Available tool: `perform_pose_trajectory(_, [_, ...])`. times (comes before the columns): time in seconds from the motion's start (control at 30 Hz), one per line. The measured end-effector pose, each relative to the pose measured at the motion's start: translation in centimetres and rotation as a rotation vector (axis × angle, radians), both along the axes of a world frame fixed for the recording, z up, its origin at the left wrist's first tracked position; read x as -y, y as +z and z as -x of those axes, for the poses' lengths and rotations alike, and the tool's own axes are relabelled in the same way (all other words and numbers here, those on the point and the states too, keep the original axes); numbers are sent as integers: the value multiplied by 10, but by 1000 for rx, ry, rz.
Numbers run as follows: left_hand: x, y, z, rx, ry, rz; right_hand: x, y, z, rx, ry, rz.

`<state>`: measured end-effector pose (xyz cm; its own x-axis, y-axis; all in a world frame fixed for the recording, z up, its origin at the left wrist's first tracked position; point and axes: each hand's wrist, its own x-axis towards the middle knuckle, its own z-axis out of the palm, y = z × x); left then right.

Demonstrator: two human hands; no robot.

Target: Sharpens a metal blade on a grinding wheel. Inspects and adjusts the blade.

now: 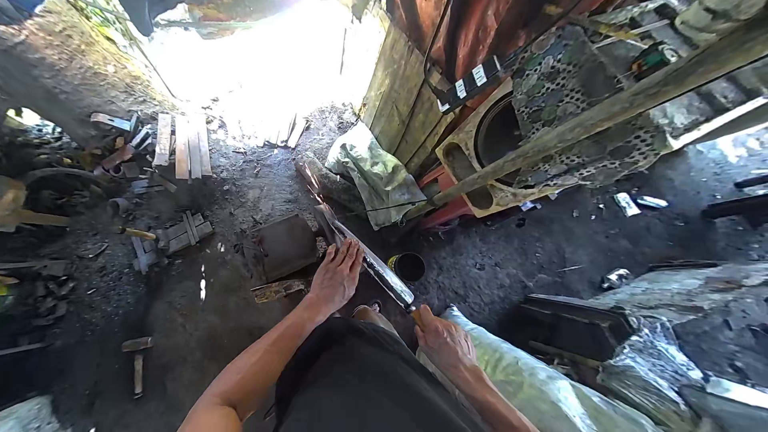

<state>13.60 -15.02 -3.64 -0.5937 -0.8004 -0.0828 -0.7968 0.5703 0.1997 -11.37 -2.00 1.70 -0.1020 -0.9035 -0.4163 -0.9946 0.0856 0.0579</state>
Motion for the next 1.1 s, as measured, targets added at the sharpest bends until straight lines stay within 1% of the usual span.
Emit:
perform_pose_trajectory(0.07, [-3,1,4,-14,-9,13,-5,4,6,-22,17,23])
perform_pose_trajectory(0.17, [5,2,-9,6,-8,10,5,2,-5,2,9,-19])
perform_pose_trajectory(0.23, [17,3,-23,31,12,13,22,-5,-21,47,-1,-24])
perform_pose_trajectory(0.33, [39,-4,-45,55,46,49,52,-13,-48,99,-23,-87])
perform_pose_trajectory(0.43, [54,-7,-58,101,69,90,70,-21,-61,113,-11,-76])
perform_pose_trajectory(0.53, [50,-7,-53,122,63,96,66,-24,-55,101,-18,-72])
perform_pose_trajectory(0.63, [34,-6,-35,71,40,62,44,-21,-36,81,-24,-54])
perform_pose_trajectory(0.77, [11,-2,-11,8,7,15,13,-8,-10,38,-7,2])
perform_pose_trajectory(0.87, [2,-1,-6,-9,-18,21,3,4,-2,3,14,-8])
perform_pose_trajectory(0.97, [7,2,-16,-6,-11,9,10,2,-11,14,-7,-50])
perform_pose_trajectory(1.1, [32,-1,-43,29,39,52,43,-9,-44,87,-24,-88])
